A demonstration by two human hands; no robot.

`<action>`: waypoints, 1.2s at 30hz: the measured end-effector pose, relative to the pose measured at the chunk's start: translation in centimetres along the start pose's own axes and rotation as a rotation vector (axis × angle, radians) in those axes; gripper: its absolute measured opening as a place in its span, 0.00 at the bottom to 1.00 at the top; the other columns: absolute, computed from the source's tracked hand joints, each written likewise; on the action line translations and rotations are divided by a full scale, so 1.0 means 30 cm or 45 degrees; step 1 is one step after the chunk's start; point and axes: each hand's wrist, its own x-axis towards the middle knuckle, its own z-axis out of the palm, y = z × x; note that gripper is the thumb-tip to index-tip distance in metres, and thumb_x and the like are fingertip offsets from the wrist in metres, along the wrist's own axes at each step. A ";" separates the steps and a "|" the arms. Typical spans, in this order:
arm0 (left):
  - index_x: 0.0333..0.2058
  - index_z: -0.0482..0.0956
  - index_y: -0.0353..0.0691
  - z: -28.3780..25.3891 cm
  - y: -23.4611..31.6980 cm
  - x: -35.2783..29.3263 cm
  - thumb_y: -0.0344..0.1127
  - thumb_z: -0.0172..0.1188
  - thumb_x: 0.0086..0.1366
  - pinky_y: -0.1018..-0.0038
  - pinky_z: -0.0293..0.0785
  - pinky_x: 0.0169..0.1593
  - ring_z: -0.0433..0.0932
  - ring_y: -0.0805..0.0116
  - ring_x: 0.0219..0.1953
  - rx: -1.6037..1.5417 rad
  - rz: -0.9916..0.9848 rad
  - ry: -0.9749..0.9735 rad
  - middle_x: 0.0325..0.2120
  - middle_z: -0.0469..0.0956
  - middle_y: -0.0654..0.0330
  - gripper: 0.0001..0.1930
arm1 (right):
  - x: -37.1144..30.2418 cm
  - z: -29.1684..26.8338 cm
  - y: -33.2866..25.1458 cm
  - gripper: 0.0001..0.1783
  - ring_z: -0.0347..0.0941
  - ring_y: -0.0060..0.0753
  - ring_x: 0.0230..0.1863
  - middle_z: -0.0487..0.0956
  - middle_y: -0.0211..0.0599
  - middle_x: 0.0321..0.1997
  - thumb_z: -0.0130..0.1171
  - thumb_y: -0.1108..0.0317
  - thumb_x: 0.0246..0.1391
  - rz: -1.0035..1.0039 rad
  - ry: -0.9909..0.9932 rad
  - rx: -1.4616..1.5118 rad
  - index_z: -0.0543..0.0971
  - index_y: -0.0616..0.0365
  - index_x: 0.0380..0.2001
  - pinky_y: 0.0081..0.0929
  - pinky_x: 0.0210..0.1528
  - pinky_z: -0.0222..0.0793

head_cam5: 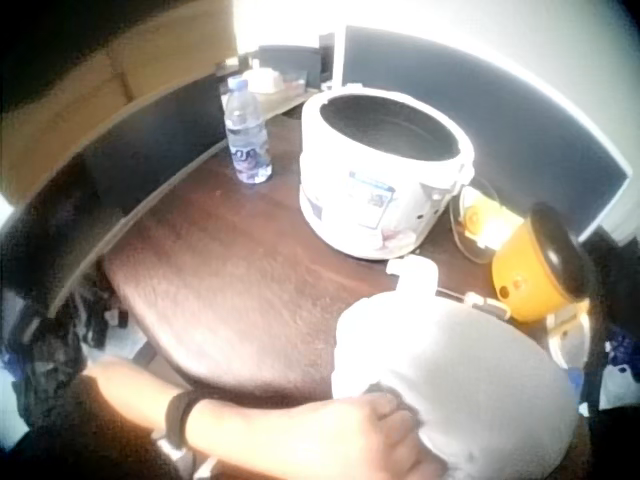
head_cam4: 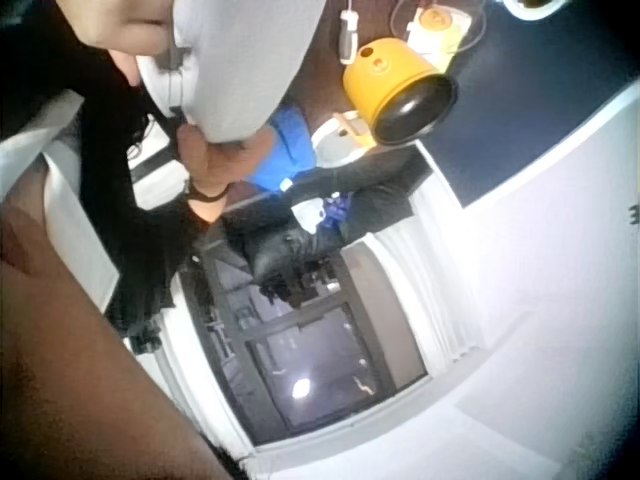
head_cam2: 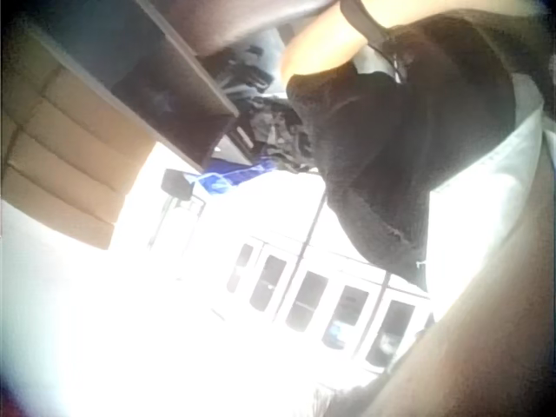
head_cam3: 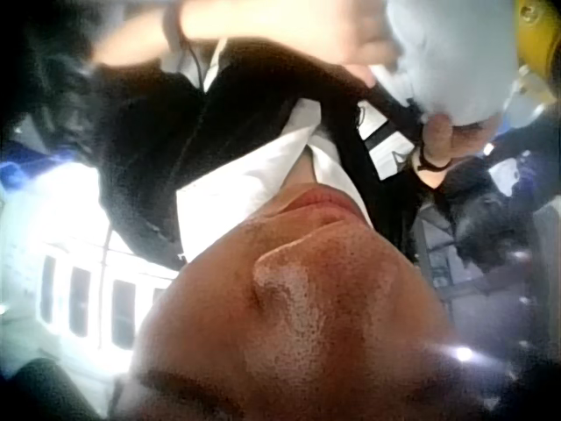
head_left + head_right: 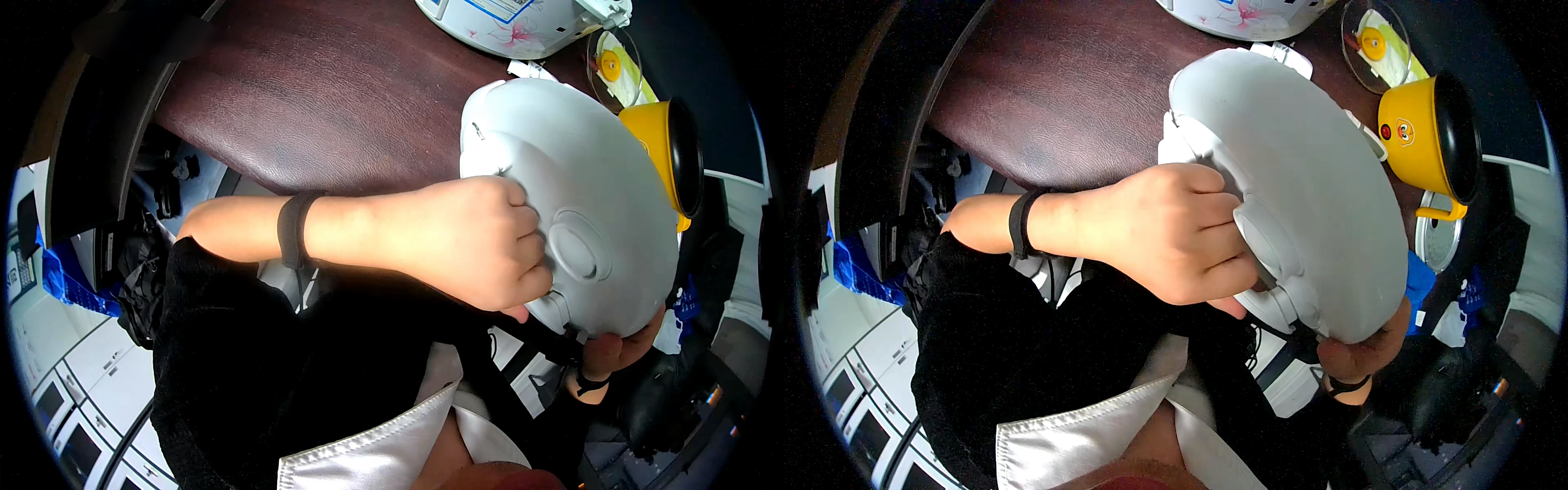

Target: The person wipes a white circular appliance lid with a blue cloth, then removes and reattaches a small white plastic component, and finally screws a small white cap into the center of the lid. The task involves cleaning and reassembling parts of the lid on a wooden table.

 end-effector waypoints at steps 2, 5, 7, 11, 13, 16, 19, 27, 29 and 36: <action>0.22 0.72 0.45 -0.013 -0.002 0.000 0.54 0.61 0.50 0.74 0.65 0.27 0.74 0.70 0.26 -0.017 0.009 0.093 0.18 0.70 0.69 0.18 | -0.003 -0.008 0.013 0.51 0.69 0.37 0.54 0.70 0.46 0.57 0.62 0.34 0.47 -0.111 0.045 0.031 0.62 0.67 0.60 0.34 0.55 0.66; 0.23 0.72 0.46 -0.040 -0.003 -0.007 0.56 0.60 0.51 0.72 0.66 0.33 0.73 0.66 0.33 0.000 -0.063 0.073 0.25 0.72 0.65 0.19 | 0.023 -0.001 0.009 0.48 0.73 0.38 0.51 0.71 0.47 0.56 0.64 0.37 0.47 -0.184 0.134 0.037 0.62 0.62 0.59 0.37 0.50 0.71; 0.24 0.74 0.45 -0.015 -0.031 -0.005 0.57 0.59 0.55 0.73 0.67 0.33 0.72 0.63 0.32 0.143 -0.012 0.466 0.21 0.67 0.66 0.20 | 0.030 0.020 -0.014 0.46 0.72 0.41 0.53 0.69 0.49 0.58 0.60 0.39 0.52 -0.071 0.234 0.003 0.61 0.63 0.62 0.40 0.51 0.71; 0.36 0.76 0.36 -0.097 -0.052 -0.034 0.66 0.70 0.39 0.66 0.70 0.44 0.72 0.58 0.43 0.158 -0.225 0.471 0.35 0.71 0.57 0.37 | 0.131 0.068 -0.044 0.35 0.71 0.38 0.55 0.70 0.49 0.58 0.55 0.51 0.59 0.035 0.172 0.148 0.62 0.63 0.62 0.35 0.55 0.69; 0.39 0.75 0.34 -0.112 -0.076 -0.041 0.67 0.72 0.35 0.64 0.70 0.47 0.71 0.56 0.46 0.169 -0.372 0.392 0.40 0.71 0.53 0.42 | 0.209 0.117 -0.049 0.28 0.72 0.31 0.52 0.72 0.45 0.55 0.55 0.57 0.61 -0.002 0.126 0.317 0.66 0.63 0.58 0.28 0.54 0.68; 0.39 0.77 0.33 -0.134 -0.084 -0.024 0.48 0.70 0.50 0.64 0.72 0.46 0.73 0.58 0.43 0.272 -0.133 0.152 0.39 0.75 0.53 0.25 | 0.285 0.184 -0.116 0.20 0.73 0.21 0.43 0.77 0.37 0.44 0.58 0.62 0.60 0.144 0.088 0.772 0.72 0.62 0.50 0.18 0.46 0.68; 0.38 0.79 0.34 -0.093 -0.089 -0.005 0.40 0.64 0.56 0.64 0.72 0.38 0.76 0.59 0.31 0.046 -0.005 0.089 0.29 0.77 0.57 0.15 | 0.307 0.225 -0.119 0.21 0.75 0.18 0.38 0.79 0.34 0.39 0.57 0.57 0.60 0.276 0.092 0.894 0.73 0.62 0.48 0.15 0.40 0.70; 0.18 0.71 0.43 -0.093 -0.057 0.049 0.61 0.66 0.52 0.75 0.62 0.18 0.69 0.68 0.12 0.039 -0.188 -0.243 0.10 0.67 0.66 0.26 | 0.296 0.246 -0.074 0.23 0.76 0.18 0.33 0.78 0.33 0.33 0.51 0.48 0.62 0.260 -0.142 0.736 0.72 0.60 0.45 0.12 0.32 0.71; 0.18 0.70 0.40 -0.099 -0.039 0.046 0.59 0.69 0.49 0.71 0.61 0.19 0.67 0.63 0.13 -0.024 -0.303 -0.321 0.11 0.65 0.61 0.27 | 0.289 0.254 -0.056 0.22 0.76 0.17 0.32 0.77 0.32 0.32 0.50 0.49 0.63 0.236 -0.165 0.771 0.72 0.59 0.44 0.12 0.32 0.70; 0.15 0.70 0.41 -0.110 -0.055 0.049 0.54 0.71 0.49 0.72 0.60 0.18 0.68 0.65 0.12 -0.225 -0.432 -0.506 0.09 0.64 0.61 0.25 | 0.286 0.243 -0.051 0.13 0.71 0.18 0.31 0.74 0.31 0.31 0.56 0.60 0.61 0.383 -0.198 0.770 0.71 0.60 0.39 0.16 0.33 0.68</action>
